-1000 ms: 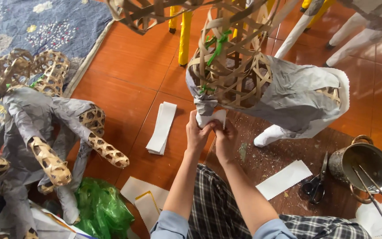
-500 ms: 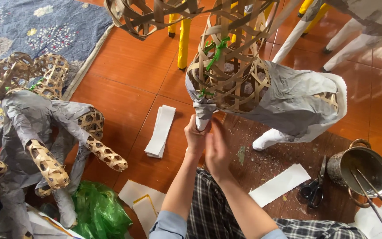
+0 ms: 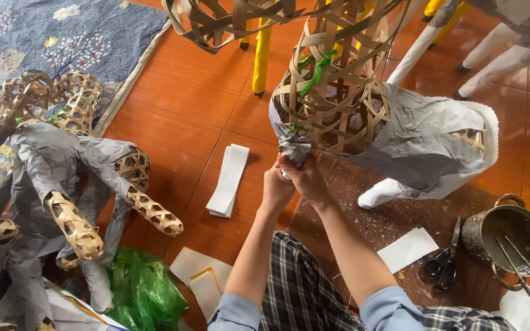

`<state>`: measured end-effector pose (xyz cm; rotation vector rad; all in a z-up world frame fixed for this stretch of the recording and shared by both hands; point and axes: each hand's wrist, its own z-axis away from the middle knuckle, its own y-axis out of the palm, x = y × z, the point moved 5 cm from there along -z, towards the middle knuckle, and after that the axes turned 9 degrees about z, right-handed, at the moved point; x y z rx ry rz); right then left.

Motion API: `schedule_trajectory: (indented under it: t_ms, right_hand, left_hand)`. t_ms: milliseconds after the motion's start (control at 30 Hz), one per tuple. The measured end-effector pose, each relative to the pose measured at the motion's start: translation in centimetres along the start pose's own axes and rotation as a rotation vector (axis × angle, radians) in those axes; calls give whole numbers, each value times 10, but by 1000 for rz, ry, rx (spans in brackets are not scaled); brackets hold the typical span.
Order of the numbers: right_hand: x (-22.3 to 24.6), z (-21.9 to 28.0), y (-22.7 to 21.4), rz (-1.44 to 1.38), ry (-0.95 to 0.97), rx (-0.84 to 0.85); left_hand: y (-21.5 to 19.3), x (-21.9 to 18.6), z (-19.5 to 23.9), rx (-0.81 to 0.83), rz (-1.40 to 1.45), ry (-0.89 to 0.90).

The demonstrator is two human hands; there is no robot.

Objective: Cutting paper strips and wrapping them around a bamboo frame to create a paper-mache giraffe sculpture

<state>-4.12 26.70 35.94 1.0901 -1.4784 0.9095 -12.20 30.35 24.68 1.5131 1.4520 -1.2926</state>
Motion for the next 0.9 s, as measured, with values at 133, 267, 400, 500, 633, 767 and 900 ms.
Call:
schedule_trajectory:
  t_ms: [133, 267, 400, 500, 633, 767, 900]
  right_hand:
    - [-11, 4, 2, 12, -19, -24]
    - [-3, 7, 0, -77, 26, 148]
    - [-81, 27, -3, -87, -135, 331]
    - [-82, 25, 4, -2, 10, 208]
    - [-114, 22, 10, 48, 106, 41]
    - [-103, 25, 5, -13, 178, -92]
    - [-104, 35, -1, 19, 170, -103]
  left_hand:
    - [-11, -26, -1, 34, -66, -15]
    - [-30, -76, -8, 337, 271, -212]
    - [-69, -66, -17, 598, 628, -190]
    - [-42, -35, -35, 774, 466, -21]
    - [-26, -103, -56, 835, 341, -171]
    - [-5, -72, -63, 869, 349, -277]
    - [-1, -84, -58, 623, 317, -242]
